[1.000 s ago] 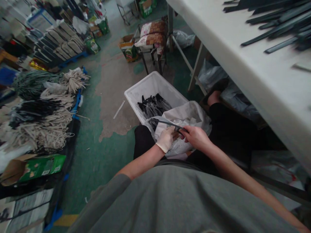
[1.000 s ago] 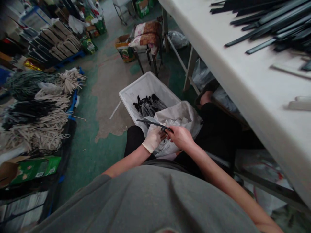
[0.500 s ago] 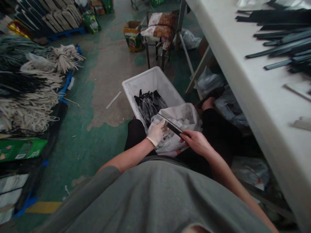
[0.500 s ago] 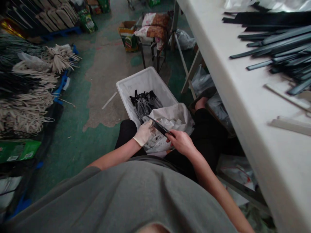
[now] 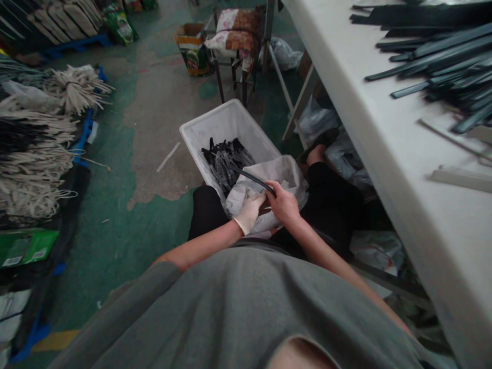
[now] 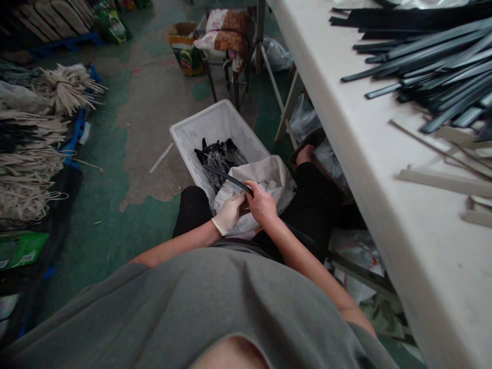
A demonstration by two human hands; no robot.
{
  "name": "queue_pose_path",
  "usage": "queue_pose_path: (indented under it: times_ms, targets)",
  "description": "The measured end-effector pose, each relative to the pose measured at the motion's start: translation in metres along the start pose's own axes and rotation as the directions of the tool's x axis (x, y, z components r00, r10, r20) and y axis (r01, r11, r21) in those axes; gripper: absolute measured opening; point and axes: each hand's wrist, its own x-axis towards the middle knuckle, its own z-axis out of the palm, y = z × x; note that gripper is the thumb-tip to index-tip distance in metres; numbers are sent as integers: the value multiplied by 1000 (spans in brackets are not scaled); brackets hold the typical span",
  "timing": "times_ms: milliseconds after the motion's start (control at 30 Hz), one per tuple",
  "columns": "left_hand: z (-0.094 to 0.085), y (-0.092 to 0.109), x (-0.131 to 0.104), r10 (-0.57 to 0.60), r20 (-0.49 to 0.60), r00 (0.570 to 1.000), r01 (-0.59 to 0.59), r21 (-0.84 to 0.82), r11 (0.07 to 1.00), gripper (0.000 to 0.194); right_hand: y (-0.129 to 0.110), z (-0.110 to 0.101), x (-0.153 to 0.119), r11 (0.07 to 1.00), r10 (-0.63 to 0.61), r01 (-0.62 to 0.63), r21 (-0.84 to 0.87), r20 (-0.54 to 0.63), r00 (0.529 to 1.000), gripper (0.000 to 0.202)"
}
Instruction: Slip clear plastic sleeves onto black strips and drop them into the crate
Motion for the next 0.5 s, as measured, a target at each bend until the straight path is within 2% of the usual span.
queue_pose_path:
  times_ms: [33, 100, 167, 200, 233, 300, 400, 500]
  targets:
    - [0, 3, -2, -20, 25, 999, 20, -24, 1000, 16, 2, 1, 1, 997, -10, 9, 76, 15, 1000, 31]
    - [-4, 14, -3, -132, 105, 986, 141, -91, 986, 18, 7, -4, -1, 961, 9, -23, 274, 56, 998, 31]
    - [-15, 29, 3, -204, 157, 966, 231, -187, 955, 31, 12, -17, -10, 884, 68, -109, 454, 104, 992, 38]
    - [-23, 40, 10, -199, 144, 969, 230, -247, 941, 40, 15, -26, -17, 843, 105, -155, 515, 124, 987, 42]
    - [-32, 51, 18, -169, 94, 981, 191, -312, 931, 47, 20, -36, -27, 810, 132, -190, 555, 144, 981, 44]
    - [-52, 78, 39, -83, -93, 992, 36, -420, 907, 56, 32, -59, -50, 769, 193, -242, 591, 147, 970, 47]
    - [-74, 123, 67, 41, -336, 941, -208, -478, 853, 51, 57, -87, -85, 782, 260, -323, 533, 192, 946, 44]
    - [-78, 154, 77, 216, -436, 874, -421, -454, 785, 34, 78, -98, -109, 797, 309, -374, 475, 211, 927, 43]
